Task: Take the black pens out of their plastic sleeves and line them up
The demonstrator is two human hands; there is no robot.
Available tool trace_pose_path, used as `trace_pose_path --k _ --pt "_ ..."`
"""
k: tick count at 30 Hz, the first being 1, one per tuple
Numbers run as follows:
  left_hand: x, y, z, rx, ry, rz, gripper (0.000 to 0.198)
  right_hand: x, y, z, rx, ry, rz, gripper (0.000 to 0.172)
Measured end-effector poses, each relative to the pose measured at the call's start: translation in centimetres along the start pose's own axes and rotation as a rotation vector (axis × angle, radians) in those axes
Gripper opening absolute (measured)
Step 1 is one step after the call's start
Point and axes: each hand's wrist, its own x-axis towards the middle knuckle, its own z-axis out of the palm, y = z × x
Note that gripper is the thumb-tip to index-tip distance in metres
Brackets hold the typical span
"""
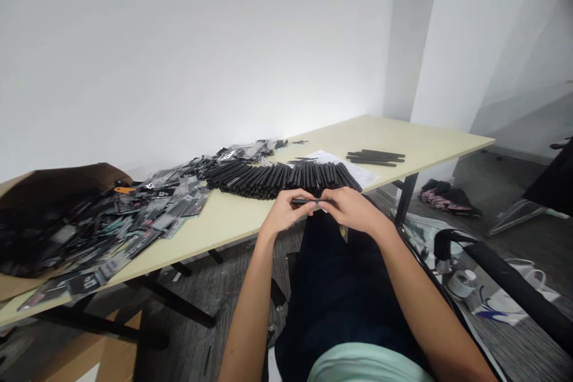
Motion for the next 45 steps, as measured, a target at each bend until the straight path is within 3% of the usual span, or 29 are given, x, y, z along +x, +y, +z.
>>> trace_pose_path --k 9,13,22,31,38,45 --pt "0.0 -0.2 -0.1 0.045 -0.010 0.012 0.024 -0.6 -0.2 -0.9 0.143 -0.009 -0.046 0.018" --pt "0.0 -0.1 -0.2 0.106 -0.033 0.031 0.030 -0.6 0.1 -1.1 0.148 -0.056 -0.022 0.027" --pt "0.1 -0.6 -0.2 0.057 -0.018 0.004 0.029 -0.4 0.1 -0.9 0.033 -0.088 0.031 0.031" --pt "0.0 0.0 -0.3 0.151 -0.064 0.045 0.034 -0.2 0.0 -0.5 -0.036 -0.125 0.012 0.030" --pt "-0.1 -0.2 -0.4 0.176 -0.071 0.026 0.037 0.0 -0.6 -0.6 -0.159 -0.091 0.015 0.031" --pt "-0.1 -0.5 -0.3 0.193 -0.085 0.027 0.039 -0.2 -0.4 -0.8 -0.130 -0.074 -0.042 0.032"
